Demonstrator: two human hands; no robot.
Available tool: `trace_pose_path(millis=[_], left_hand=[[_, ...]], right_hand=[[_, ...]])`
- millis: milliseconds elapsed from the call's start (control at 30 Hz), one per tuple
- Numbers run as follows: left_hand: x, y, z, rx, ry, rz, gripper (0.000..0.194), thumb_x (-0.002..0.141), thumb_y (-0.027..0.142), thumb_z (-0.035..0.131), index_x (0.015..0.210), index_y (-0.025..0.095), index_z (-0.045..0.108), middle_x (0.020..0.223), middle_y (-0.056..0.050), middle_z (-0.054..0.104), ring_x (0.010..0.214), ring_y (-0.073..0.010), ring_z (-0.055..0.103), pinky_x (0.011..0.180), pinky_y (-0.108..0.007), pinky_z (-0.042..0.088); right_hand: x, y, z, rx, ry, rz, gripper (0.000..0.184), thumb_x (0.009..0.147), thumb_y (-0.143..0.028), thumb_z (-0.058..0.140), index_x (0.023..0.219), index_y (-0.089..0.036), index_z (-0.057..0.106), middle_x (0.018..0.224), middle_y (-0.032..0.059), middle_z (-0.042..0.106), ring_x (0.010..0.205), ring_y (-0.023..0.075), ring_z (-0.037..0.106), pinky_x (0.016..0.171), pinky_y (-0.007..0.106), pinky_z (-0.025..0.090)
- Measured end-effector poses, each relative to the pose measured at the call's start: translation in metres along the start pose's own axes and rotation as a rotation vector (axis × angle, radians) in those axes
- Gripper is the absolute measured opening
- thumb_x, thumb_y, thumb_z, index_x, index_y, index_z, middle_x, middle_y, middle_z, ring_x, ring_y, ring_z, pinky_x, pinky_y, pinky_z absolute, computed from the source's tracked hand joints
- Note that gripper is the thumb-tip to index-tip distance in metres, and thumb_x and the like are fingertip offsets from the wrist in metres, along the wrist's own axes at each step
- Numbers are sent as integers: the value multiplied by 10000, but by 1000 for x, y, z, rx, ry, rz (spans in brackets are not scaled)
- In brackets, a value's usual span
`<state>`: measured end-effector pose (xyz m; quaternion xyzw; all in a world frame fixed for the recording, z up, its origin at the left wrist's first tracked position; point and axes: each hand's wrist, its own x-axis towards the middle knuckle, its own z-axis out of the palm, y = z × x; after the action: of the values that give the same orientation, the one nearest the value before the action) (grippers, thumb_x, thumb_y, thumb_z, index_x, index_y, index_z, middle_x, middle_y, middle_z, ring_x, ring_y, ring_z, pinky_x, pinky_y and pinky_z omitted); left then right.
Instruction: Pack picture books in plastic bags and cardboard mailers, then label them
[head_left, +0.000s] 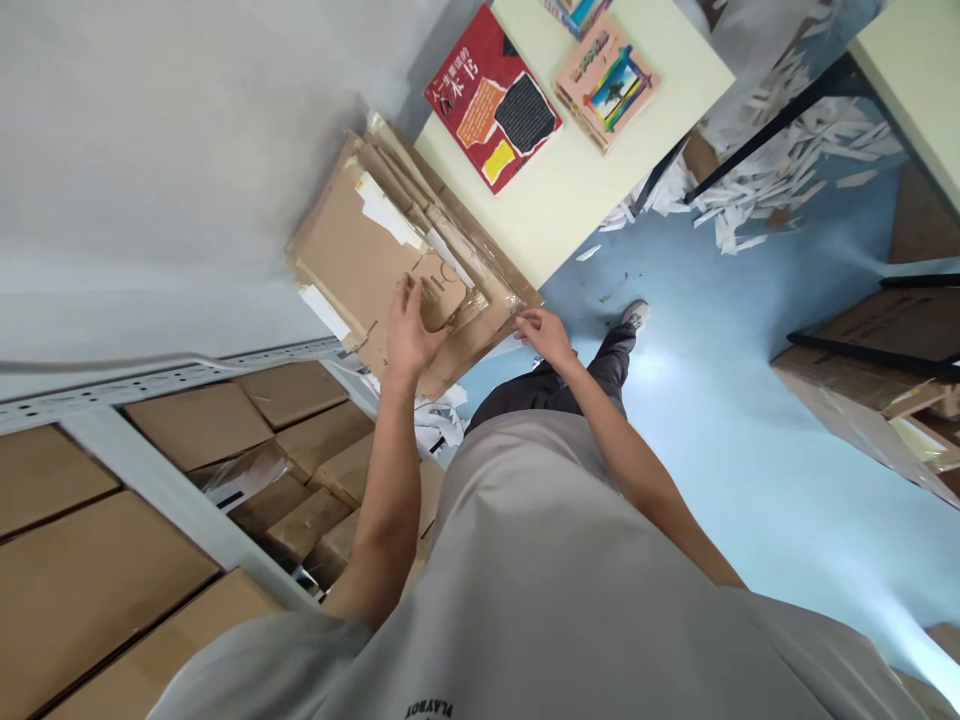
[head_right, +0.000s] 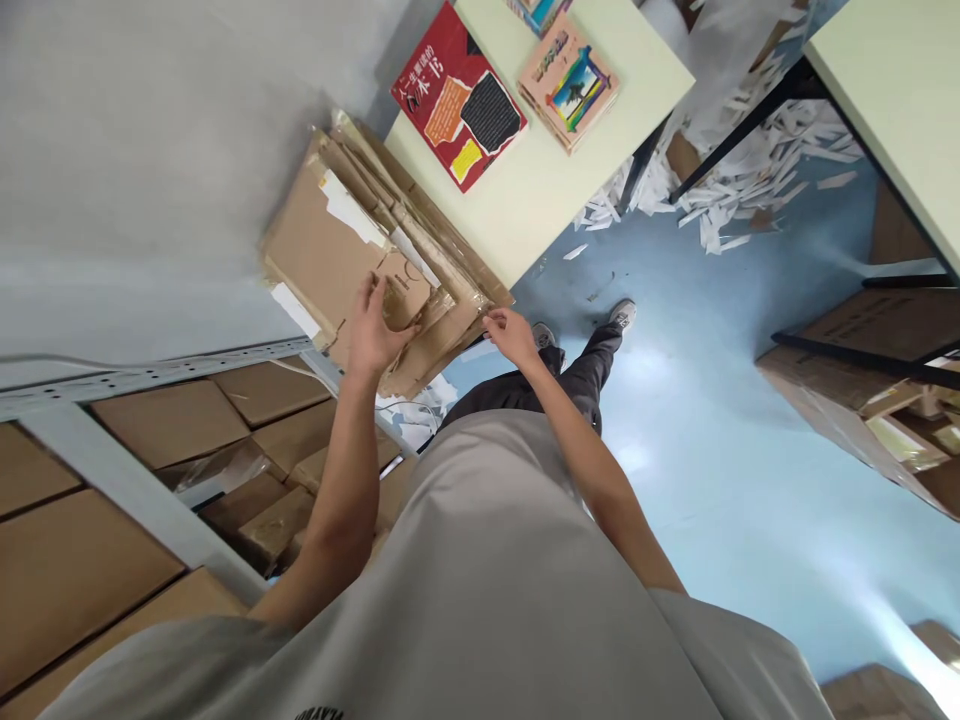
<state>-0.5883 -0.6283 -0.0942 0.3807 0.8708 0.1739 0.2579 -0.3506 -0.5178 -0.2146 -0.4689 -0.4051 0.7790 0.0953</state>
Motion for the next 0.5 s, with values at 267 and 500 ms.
trace_pose_path(millis=[267, 500], left_hand=[[-3, -6, 25, 13, 7, 72, 1064, 898, 471, 960, 1783, 184, 443, 1942, -259, 215, 1846, -429, 68, 1480, -670, 52], [5, -19, -4, 26, 57, 82, 1054, 819, 242, 866, 1788, 222, 450, 1924, -179, 324, 1833, -440, 158, 1498, -688, 71]], right_hand=[[-7, 6, 26, 34, 154, -31, 402, 935, -540, 895, 1168, -247, 750, 1008, 68, 852, 911, 269, 875, 881, 438, 729], [-23, 15, 83, -4, 26, 44, 414, 870, -602, 948, 959, -247, 754, 835, 30, 799, 768, 243, 826, 812, 457, 741]])
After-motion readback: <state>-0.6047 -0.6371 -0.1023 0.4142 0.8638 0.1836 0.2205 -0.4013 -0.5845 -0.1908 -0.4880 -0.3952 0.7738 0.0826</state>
